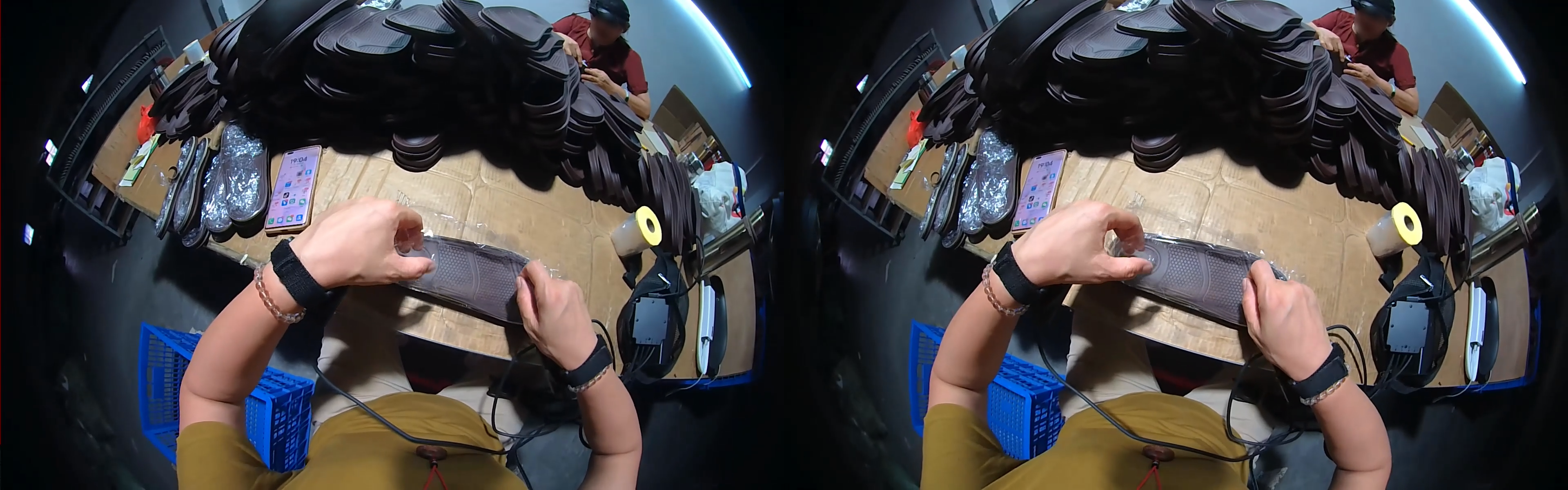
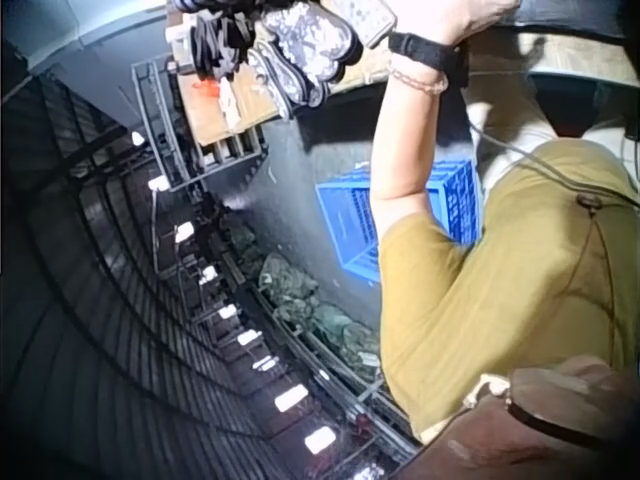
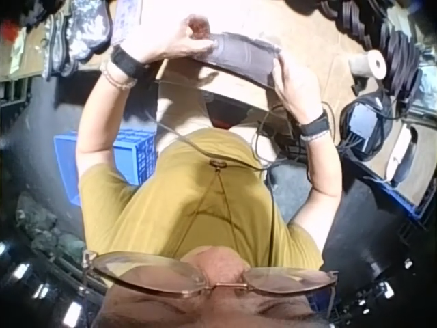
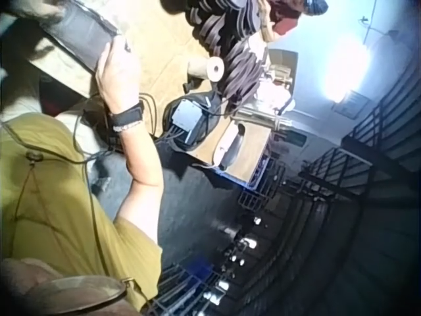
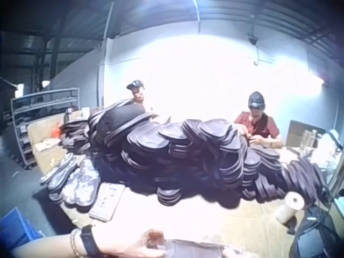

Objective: The recorder is applying a protective plastic film to shoe insoles and then applying adhesive tape to the edges.

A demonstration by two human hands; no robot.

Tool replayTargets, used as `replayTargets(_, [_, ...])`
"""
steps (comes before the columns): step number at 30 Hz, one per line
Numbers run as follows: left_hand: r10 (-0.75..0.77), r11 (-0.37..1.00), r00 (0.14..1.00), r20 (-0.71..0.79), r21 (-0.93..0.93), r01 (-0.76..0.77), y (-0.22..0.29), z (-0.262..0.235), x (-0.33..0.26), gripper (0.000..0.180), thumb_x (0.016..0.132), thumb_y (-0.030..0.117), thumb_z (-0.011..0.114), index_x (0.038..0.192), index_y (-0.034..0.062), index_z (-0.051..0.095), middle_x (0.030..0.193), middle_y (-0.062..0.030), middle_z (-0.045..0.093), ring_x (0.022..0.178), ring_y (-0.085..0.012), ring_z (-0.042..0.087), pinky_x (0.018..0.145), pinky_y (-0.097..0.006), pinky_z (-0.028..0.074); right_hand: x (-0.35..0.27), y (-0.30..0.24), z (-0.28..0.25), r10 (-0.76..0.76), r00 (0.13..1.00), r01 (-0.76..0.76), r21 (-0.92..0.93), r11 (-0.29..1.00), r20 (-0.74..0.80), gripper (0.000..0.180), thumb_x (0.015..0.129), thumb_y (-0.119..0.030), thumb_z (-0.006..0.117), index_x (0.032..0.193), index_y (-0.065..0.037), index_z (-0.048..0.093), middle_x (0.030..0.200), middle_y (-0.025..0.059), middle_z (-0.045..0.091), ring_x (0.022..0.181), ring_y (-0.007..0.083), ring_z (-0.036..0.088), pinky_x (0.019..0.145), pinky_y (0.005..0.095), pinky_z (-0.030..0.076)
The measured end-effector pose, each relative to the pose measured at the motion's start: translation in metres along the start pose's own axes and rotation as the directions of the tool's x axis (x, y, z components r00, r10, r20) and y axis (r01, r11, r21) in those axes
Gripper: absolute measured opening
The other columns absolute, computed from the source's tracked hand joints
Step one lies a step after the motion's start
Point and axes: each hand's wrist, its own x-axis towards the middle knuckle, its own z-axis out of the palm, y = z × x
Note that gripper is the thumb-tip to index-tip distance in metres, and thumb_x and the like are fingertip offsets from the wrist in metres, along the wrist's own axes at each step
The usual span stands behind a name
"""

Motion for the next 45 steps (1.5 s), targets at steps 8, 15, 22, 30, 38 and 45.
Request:
replayTargets(8, [-0.033,0.982,0.991,-0.128,0.182,0.056,-0.006,0.019,0.010,0.020,0.089,0.025,0.078,0.091,0.0048,0.077,0.083,-0.0144,0.075,0.079,-0.0338,0.072,0.072,-0.042,0.056,0.004,0.006,0.001,0.021,1.000,-0.021,-0.002,1.000,0.015,0.012,0.100,-0.012,0.062,0.094,-0.002,0.056,0.066,0.0233,0.063,0.065,0.0446,0.065,0.062,0.0523,0.053])
replayTargets(15, [0.187,0.972,0.866,-0.463,0.214,-0.095,0.026,0.025,0.007,0.027,0.084,0.014,0.082,0.107,0.0084,0.069,0.099,-0.0110,0.068,0.093,-0.0319,0.068,0.078,-0.042,0.054,0.005,0.006,-0.003,0.034,0.999,-0.034,-0.003,0.999,0.038,0.012,0.099,-0.011,0.064,0.094,-0.002,0.057,0.069,0.0228,0.065,0.065,0.0439,0.066,0.062,0.0526,0.053])
replayTargets(22, [0.382,0.922,0.903,-0.195,0.016,-0.387,0.071,0.081,0.041,0.053,0.081,0.019,0.083,0.122,0.0038,0.053,0.098,-0.0131,0.071,0.103,-0.0329,0.068,0.100,-0.044,0.043,0.006,0.013,-0.007,0.012,0.998,-0.018,0.102,0.995,0.058,0.012,0.098,-0.012,0.065,0.100,-0.001,0.060,0.074,0.0246,0.067,0.070,0.0447,0.067,0.064,0.0509,0.054])
replayTargets(30, [0.341,0.935,0.937,-0.075,-0.071,-0.346,0.070,0.083,0.051,0.019,0.089,0.015,0.075,0.106,0.0075,0.072,0.083,-0.0095,0.073,0.081,-0.0292,0.071,0.087,-0.041,0.049,-0.013,0.052,-0.061,0.090,0.983,-0.050,0.234,0.971,-0.163,0.012,0.094,-0.004,0.067,0.105,0.000,0.066,0.092,0.0182,0.071,0.086,0.0370,0.072,0.073,0.0384,0.056])
replayTargets(38, [0.269,0.923,0.959,0.088,-0.310,-0.231,0.079,0.077,0.059,0.014,0.089,0.016,0.072,0.094,0.0036,0.073,0.084,-0.0171,0.074,0.083,-0.0358,0.072,0.077,-0.044,0.057,-0.023,0.063,-0.050,-0.058,0.995,0.042,0.186,0.982,0.084,0.053,0.076,0.008,0.068,0.125,-0.012,0.070,0.132,0.0195,0.059,0.098,0.0356,0.069,0.087,0.0403,0.057])
replayTargets(45, [0.180,0.935,0.967,0.182,-0.337,-0.111,0.075,0.072,0.063,0.021,0.098,0.021,0.072,0.105,0.0018,0.073,0.085,-0.0168,0.073,0.074,-0.0285,0.069,0.072,-0.038,0.055,-0.021,0.069,-0.041,-0.152,0.986,0.148,0.067,0.987,0.069,0.039,0.076,0.004,0.074,0.112,-0.011,0.073,0.125,0.0168,0.064,0.094,0.0301,0.069,0.082,0.0396,0.057])
